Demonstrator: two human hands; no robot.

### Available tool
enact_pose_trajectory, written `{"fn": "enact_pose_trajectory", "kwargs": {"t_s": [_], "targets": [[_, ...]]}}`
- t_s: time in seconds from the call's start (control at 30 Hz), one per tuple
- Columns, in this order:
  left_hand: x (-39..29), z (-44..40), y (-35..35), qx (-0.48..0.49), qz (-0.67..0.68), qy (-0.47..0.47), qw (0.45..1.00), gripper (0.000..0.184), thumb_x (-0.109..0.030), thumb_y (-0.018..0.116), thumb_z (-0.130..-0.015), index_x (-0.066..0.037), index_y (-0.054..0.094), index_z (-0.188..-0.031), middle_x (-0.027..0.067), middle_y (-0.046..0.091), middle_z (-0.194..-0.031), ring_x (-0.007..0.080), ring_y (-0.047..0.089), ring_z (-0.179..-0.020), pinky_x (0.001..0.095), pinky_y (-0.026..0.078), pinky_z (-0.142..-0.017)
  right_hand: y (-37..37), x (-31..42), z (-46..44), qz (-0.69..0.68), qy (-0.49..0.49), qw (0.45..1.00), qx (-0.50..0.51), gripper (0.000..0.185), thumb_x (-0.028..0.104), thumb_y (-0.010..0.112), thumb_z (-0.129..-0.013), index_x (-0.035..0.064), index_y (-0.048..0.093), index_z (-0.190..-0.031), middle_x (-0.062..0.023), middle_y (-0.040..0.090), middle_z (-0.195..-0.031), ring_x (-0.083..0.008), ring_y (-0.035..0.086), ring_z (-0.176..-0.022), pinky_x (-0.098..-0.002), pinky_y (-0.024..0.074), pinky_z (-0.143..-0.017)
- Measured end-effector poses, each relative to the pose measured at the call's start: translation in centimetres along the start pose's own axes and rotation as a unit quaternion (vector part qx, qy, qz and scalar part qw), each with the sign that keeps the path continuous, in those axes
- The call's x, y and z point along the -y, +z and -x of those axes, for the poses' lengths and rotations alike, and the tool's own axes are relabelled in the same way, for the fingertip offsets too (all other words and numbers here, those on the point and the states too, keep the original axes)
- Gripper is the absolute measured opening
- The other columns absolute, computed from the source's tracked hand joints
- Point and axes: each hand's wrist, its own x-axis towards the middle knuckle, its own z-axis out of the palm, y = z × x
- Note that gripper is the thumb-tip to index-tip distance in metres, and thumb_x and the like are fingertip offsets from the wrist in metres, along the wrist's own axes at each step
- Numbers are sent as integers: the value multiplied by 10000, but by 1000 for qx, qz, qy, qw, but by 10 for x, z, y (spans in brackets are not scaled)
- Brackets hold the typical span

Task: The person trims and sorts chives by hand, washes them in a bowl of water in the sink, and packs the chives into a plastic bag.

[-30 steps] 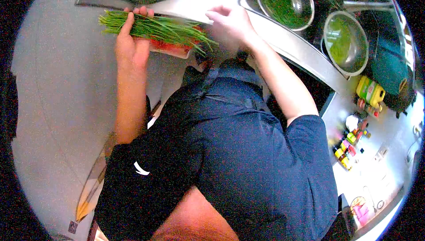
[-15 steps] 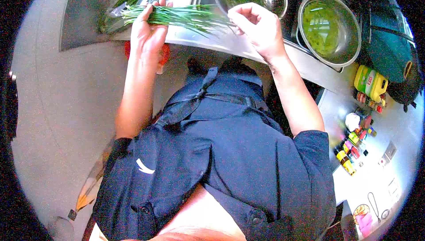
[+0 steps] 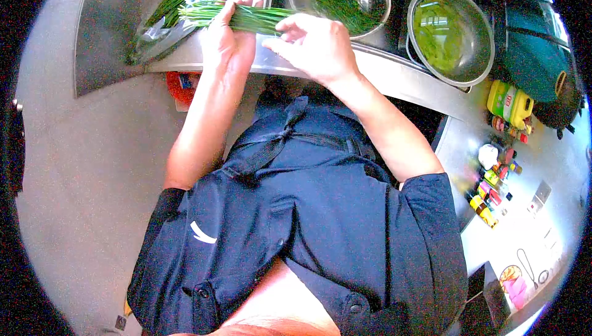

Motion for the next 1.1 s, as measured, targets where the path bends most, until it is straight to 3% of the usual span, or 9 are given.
{"fn": "enact_pose_trajectory", "kwargs": {"t_s": [0.07, 0.2, 0.5, 0.6, 0.67, 0.9, 0.97, 1.1], "targets": [[-4, 5, 7, -19, -13, -1, 1000, 120, -62, 532, -978, -38, 473, -1080, 126, 600, -965, 314, 619, -1032, 555, 444, -1046, 11, -3, -2, -9, 2, 1000, -3, 236, 212, 770, -823, 47, 743, -990, -60, 745, -855, -109, 689, -785, -265, 551, -749], [-13, -1, 0, -5, 2, -13, 1000, 177, -32, 559, -960, -71, 468, -1107, 132, 604, -976, 328, 623, -1018, 565, 455, -1027, 21, 1, -4, 1, 27, 1000, -12, 225, 209, 751, -835, 49, 749, -993, -69, 749, -871, -110, 695, -794, -271, 553, -751], [-21, -11, -17, 23, -36, 1, 999, 273, -22, 601, -939, -72, 468, -1171, 139, 601, -1008, 344, 626, -1020, 561, 506, -971, 27, 17, -18, 81, -11, 997, -4, 229, 239, 698, -868, 76, 756, -1019, -88, 744, -899, -150, 698, -797, -294, 548, -762], [-24, -9, -13, 4, -22, -6, 1000, 269, -21, 599, -941, -64, 471, -1174, 150, 597, -1025, 351, 625, -1026, 560, 511, -971, 27, 23, -22, 60, 5, 998, -1, 230, 262, 696, -841, 77, 763, -960, -111, 744, -875, -218, 725, -788, -332, 564, -742], [-25, -11, -15, 6, -11, -7, 1000, 263, -25, 594, -944, -68, 472, -1173, 155, 597, -1036, 352, 622, -1032, 563, 502, -984, 25, 29, -21, 78, 35, 995, 50, 228, 240, 707, -866, 62, 754, -998, -80, 742, -883, -120, 677, -778, -283, 536, -751], [-31, -24, -23, 37, 42, -24, 998, 179, -63, 555, -968, -91, 495, -1134, 169, 598, -1048, 357, 603, -1061, 579, 439, -1058, 22, 27, -21, 50, 15, 996, 74, 233, 244, 738, -843, 63, 754, -988, -69, 734, -853, -105, 666, -777, -278, 531, -744], [-32, -24, -24, 30, 50, -27, 998, 166, -65, 552, -970, -91, 499, -1125, 167, 598, -1046, 358, 603, -1059, 579, 439, -1060, 19, 32, -22, 46, 19, 998, 34, 232, 252, 749, -802, 77, 755, -955, -90, 744, -878, -188, 724, -813, -314, 562, -761], [-30, -25, -24, 28, 62, -38, 997, 168, -65, 547, -972, -90, 493, -1129, 164, 598, -1043, 364, 603, -1057, 580, 434, -1066, 16, 30, -23, 64, -4, 998, 20, 223, 227, 763, -789, 82, 755, -957, -80, 738, -883, -183, 722, -821, -311, 563, -757]]}}
